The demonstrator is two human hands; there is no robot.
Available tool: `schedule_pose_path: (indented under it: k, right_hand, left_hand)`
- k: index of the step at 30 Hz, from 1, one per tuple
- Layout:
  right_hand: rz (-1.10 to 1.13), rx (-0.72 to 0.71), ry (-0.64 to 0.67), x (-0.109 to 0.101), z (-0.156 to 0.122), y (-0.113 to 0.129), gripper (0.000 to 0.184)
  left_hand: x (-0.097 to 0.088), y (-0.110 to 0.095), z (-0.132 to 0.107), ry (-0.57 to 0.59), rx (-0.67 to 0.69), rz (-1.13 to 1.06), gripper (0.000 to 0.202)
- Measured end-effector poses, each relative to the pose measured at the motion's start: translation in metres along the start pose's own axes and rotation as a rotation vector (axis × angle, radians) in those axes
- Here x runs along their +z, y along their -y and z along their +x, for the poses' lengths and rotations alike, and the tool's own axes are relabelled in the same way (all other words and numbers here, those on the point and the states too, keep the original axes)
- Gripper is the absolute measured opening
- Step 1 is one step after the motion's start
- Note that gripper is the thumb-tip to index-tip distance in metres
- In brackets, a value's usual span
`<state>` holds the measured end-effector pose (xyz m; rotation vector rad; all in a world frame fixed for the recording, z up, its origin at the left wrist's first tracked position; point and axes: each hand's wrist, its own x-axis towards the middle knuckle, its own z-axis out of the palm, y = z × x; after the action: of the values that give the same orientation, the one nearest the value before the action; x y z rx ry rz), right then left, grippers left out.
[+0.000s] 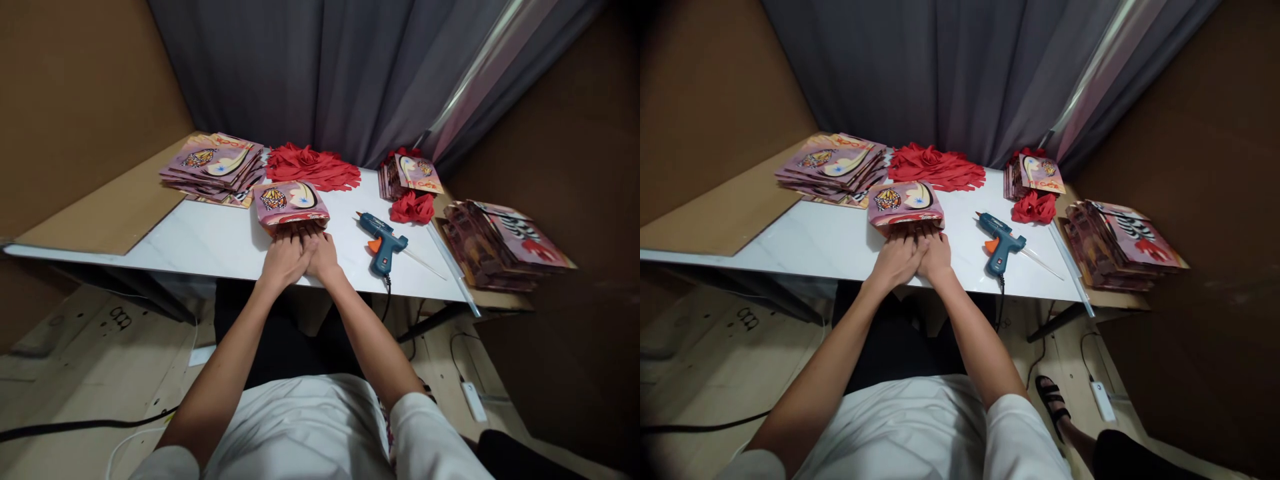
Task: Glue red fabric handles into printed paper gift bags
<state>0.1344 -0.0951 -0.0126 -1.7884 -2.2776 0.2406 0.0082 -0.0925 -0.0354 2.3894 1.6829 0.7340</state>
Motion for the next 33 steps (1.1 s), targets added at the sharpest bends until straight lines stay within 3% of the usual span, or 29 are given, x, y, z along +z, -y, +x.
schedule_pose_path:
  k: [10,18,26,29,33]
  right_hand:
    - [-0.027,-0.041,-0.032,0.003,-0.003,-0.003,0.054]
    - [0.051,0.060,-0.123,0.006,-0.004,-0.002,0.057]
    - [0.050,0.067,-0.092,0.005,-0.004,-0.001,0.056]
    - [0.138,0.016,-0.129,-0.001,-0.008,-0.003,0.046]
    - [0.447,-0.075,-0.231,-0.017,-0.023,-0.013,0.040]
  left_hand:
    - [-0.003,-0.002,-0.003,0.030,0.013,0.041,0.088]
    - [0.001,0.000,-0.006,-0.024,0.013,0.006,0.081]
    - [0.002,0.000,-0.004,-0.014,0.017,0.014,0.075]
    - [-0.007,-0.004,-0.012,-0.054,0.040,-0.081,0.067]
    - [-0.038,-0.014,-0.029,-0.237,0.213,-0.227,0.041]
